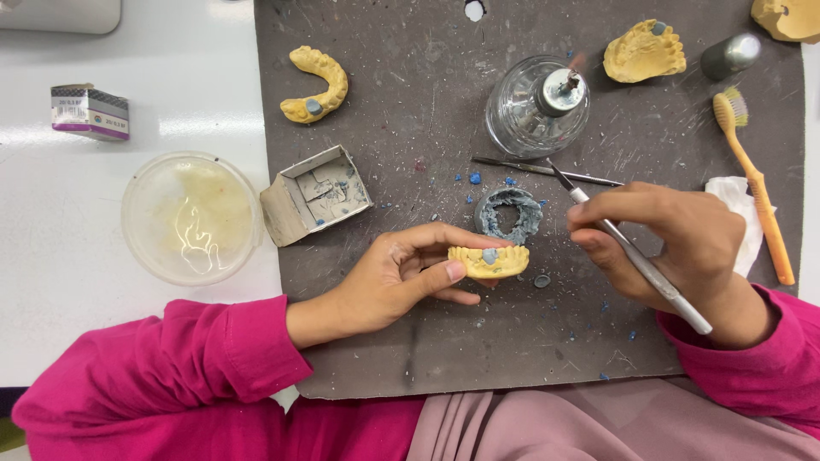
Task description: The person holds a yellow dental impression model with a partial metal framework in one hand and uses a heated wax spatula to apply and shape wax around the framework. They repeatedly heat the spatula tip over an alcohol lamp flame and continue adding and smoothing wax on the denture teeth area.
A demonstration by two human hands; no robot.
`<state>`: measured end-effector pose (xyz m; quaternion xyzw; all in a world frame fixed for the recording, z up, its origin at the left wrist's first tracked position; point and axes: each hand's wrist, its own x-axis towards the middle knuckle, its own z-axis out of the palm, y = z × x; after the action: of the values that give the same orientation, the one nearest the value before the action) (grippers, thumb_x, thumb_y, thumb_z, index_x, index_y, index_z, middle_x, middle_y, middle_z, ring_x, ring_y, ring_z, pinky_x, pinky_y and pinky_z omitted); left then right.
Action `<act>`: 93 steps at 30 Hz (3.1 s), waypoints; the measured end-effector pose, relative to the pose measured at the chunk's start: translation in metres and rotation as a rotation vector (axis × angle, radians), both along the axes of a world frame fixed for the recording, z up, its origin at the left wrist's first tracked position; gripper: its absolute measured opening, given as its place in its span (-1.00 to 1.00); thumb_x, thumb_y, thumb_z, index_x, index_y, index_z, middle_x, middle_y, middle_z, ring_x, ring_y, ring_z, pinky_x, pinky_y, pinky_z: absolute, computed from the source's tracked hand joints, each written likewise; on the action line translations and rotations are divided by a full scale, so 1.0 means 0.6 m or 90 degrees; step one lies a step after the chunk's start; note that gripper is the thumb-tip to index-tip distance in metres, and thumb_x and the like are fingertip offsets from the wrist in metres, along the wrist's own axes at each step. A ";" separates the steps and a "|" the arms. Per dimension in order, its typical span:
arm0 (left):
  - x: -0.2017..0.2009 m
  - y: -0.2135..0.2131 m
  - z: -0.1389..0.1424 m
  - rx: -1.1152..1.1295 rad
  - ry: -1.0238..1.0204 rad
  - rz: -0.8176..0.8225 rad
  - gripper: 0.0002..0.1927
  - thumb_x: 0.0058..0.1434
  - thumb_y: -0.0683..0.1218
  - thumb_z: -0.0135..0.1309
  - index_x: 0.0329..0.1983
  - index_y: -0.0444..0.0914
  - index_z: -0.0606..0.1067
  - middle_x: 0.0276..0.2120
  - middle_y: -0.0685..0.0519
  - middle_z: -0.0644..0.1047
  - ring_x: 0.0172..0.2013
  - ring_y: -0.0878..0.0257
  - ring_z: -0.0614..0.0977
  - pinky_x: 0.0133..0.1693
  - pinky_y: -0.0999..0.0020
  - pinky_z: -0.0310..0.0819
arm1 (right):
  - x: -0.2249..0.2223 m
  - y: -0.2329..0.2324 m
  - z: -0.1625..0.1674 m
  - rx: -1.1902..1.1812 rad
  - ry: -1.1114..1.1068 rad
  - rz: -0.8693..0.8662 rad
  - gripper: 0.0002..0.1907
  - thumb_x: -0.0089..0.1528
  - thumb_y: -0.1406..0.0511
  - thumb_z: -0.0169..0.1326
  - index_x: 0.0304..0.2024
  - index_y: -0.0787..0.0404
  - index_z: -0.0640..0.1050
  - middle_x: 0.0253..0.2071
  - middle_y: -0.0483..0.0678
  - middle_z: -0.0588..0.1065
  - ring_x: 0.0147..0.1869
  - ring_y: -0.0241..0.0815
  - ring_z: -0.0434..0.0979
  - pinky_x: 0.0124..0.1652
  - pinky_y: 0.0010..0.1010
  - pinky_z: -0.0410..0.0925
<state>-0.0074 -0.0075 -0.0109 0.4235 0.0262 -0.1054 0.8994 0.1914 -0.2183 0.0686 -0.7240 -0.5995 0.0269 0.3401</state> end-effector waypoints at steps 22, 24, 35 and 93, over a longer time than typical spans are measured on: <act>-0.009 -0.004 0.014 0.044 -0.016 0.006 -0.66 0.42 -0.17 0.08 0.21 -0.39 0.44 0.13 -0.02 0.52 0.15 0.26 0.60 0.14 0.40 0.66 | -0.036 -0.014 -0.033 0.149 0.420 0.099 -0.73 0.39 0.35 0.19 0.05 0.30 0.41 -0.06 0.08 0.60 0.06 -0.08 0.70 -0.02 -0.32 0.62; -0.009 -0.005 0.015 0.080 -0.011 0.012 -0.65 0.39 -0.18 0.13 0.19 -0.40 0.45 0.12 -0.03 0.53 0.12 0.28 0.59 0.11 0.42 0.63 | -0.030 -0.021 -0.035 0.134 0.426 0.089 -0.72 0.30 0.37 0.20 -0.02 0.33 0.42 -0.13 0.14 0.60 0.00 -0.05 0.70 -0.06 -0.31 0.63; -0.006 -0.004 0.025 0.159 -0.046 0.015 -0.69 0.38 -0.17 0.16 0.15 -0.34 0.51 0.11 0.00 0.51 0.15 0.30 0.59 0.12 0.42 0.66 | -0.023 -0.038 -0.055 0.091 0.438 0.147 -0.79 0.28 0.41 0.23 -0.10 0.29 0.46 -0.21 0.13 0.63 -0.05 -0.05 0.75 -0.08 -0.33 0.62; -0.016 0.015 0.041 0.720 -0.518 0.209 -0.72 0.22 -0.24 0.34 -0.05 -0.24 0.53 0.14 0.09 0.58 0.11 0.07 0.62 0.16 0.24 0.58 | 0.030 0.001 0.048 -0.318 -0.287 -0.158 -0.85 0.30 0.27 0.23 -0.08 0.10 0.65 -0.36 -0.10 0.53 -0.37 -0.18 0.55 -0.41 -0.34 0.37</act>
<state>-0.0170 0.0017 0.0136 0.8212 -0.1976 0.2276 0.4846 0.2092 -0.2176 0.0971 -0.8397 -0.5422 -0.0292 0.0126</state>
